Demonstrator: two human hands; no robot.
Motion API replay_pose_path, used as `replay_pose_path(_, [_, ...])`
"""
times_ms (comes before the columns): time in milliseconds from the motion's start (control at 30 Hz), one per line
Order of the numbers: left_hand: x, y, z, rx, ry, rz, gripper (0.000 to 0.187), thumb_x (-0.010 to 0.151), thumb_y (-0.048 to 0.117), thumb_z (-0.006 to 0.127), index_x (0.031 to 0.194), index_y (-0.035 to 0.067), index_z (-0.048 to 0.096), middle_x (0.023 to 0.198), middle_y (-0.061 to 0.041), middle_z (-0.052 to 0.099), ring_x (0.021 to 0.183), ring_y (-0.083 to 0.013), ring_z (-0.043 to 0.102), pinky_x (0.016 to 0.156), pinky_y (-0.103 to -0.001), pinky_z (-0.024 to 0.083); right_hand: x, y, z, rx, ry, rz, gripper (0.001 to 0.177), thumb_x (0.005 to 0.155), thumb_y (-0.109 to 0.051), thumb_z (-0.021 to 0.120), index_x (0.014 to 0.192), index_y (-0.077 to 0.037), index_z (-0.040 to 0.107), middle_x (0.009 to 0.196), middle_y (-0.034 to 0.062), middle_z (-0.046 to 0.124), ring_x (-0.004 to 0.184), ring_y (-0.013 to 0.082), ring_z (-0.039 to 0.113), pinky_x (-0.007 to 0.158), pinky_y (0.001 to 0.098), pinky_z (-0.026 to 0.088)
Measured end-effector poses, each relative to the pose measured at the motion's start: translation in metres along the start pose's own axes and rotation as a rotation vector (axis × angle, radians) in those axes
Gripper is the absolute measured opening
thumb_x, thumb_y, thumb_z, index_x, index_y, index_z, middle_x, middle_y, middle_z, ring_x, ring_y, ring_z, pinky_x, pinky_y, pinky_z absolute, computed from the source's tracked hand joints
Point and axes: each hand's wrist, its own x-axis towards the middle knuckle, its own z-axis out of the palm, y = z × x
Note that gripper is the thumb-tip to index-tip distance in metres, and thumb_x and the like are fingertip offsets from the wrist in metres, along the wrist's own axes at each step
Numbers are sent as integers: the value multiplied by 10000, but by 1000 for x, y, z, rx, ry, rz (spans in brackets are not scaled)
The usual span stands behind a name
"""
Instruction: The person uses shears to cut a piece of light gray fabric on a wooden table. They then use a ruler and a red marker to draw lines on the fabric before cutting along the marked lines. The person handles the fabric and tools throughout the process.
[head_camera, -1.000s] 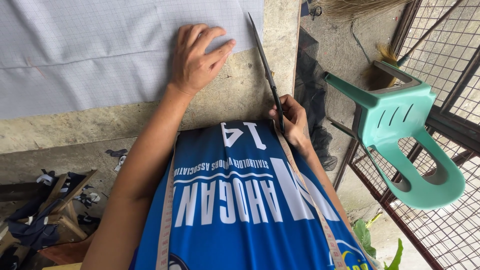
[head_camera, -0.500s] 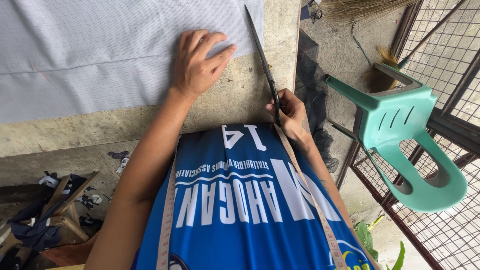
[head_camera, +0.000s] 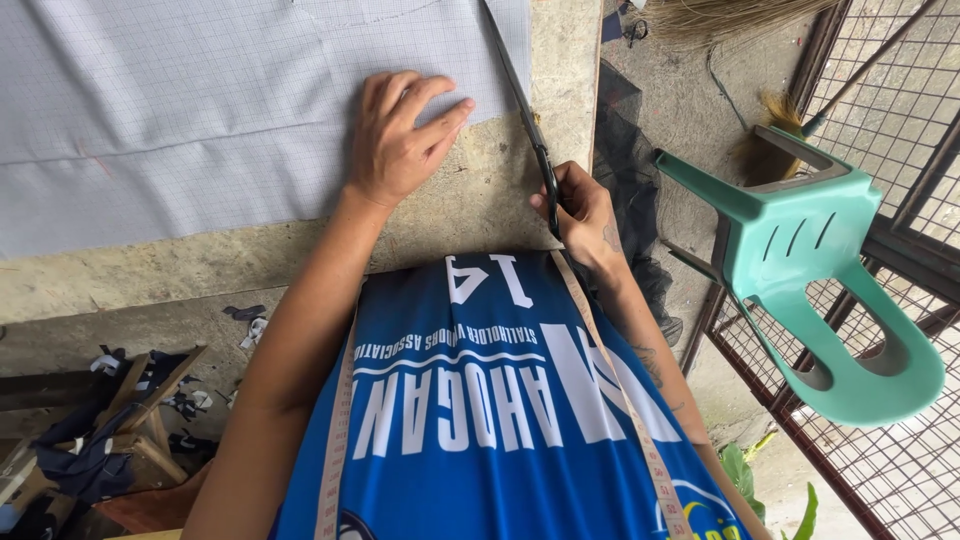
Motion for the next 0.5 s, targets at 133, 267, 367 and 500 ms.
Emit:
replay_pose_path(133, [-2,0,2,11,-12,-8,261,994,319,978,1226,298,860,1227,57,773,1029,-176,609,959,-400,501,0,3,-4,19,-9,8,223,1016,-138,771,958,-148,555,847,-40,588,673,39,499,588,191,417])
replay_pose_path(267, [6,2,-8,-25,-10,-9,220,996,250,972,1192,269,873,1216,30,765,1016,-196,610,916,-399,501,11,13,-5,74,6,-31,209,999,-151,770,972,-154,563,826,-59,570,661,29,479,584,180,397])
replay_pose_path(367, [2,2,-3,-17,-3,-10,208,997,276,971,1183,276,876,1215,40,767,1017,-189,612,920,-395,502,18,0,-3,-32,35,-38,229,997,-175,783,968,-162,556,820,-73,580,667,26,458,597,192,380])
replay_pose_path(500, [-5,-1,5,-2,-13,-20,266,983,305,983,1218,300,860,1230,46,773,1018,-179,613,941,-402,508,21,-25,0,-155,49,30,254,989,-213,788,941,-169,543,785,-83,555,649,32,417,592,214,333])
